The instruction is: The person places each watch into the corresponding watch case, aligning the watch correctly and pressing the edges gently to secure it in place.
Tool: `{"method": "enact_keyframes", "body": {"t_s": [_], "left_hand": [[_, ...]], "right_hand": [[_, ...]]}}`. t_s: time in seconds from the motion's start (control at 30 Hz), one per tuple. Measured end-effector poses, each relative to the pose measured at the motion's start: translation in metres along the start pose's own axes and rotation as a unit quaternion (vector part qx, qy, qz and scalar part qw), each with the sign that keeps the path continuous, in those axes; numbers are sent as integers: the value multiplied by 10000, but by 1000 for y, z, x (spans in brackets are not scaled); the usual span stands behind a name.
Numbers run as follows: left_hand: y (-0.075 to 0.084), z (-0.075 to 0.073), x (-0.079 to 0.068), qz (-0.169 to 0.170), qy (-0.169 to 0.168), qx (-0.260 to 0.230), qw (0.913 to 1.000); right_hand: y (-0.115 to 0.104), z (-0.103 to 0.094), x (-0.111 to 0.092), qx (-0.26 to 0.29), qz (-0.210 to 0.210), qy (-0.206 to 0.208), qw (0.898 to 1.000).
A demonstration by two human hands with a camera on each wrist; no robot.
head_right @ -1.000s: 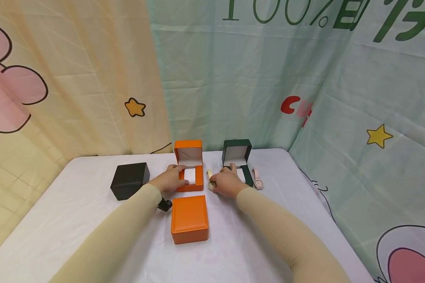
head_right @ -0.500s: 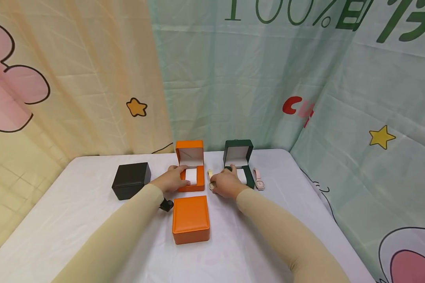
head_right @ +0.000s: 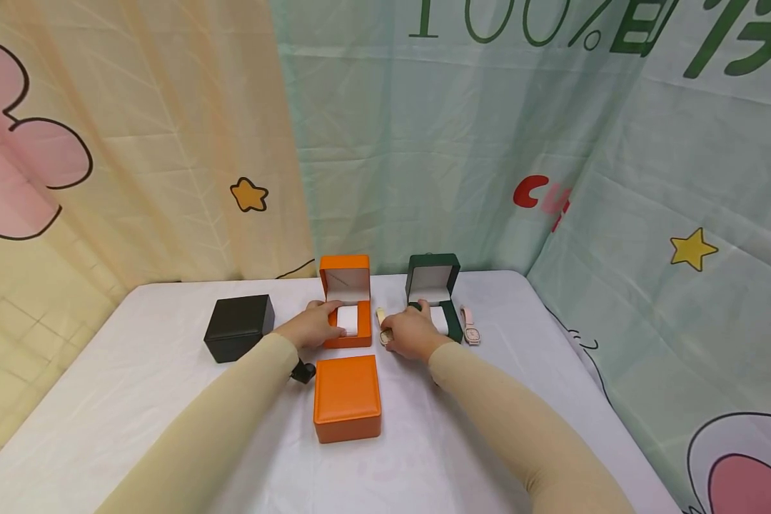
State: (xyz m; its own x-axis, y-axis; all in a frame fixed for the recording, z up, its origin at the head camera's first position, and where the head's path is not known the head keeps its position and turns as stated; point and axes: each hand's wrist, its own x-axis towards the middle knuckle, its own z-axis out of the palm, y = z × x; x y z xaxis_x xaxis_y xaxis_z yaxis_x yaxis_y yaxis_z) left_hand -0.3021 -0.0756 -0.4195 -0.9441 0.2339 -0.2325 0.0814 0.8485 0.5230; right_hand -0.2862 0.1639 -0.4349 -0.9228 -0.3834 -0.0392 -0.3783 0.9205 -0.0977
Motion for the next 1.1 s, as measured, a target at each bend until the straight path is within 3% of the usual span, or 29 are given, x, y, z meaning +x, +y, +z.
{"method": "enact_keyframes", "body": {"t_s": [0.63,1.1], "left_hand": [[-2,-5,10,59,49,194,9998],[-1,4,15,137,758,130,9969]], "right_hand": [[2,1,1,261,-185,55,9995],[2,0,3,328,-469,122,9983]]}}
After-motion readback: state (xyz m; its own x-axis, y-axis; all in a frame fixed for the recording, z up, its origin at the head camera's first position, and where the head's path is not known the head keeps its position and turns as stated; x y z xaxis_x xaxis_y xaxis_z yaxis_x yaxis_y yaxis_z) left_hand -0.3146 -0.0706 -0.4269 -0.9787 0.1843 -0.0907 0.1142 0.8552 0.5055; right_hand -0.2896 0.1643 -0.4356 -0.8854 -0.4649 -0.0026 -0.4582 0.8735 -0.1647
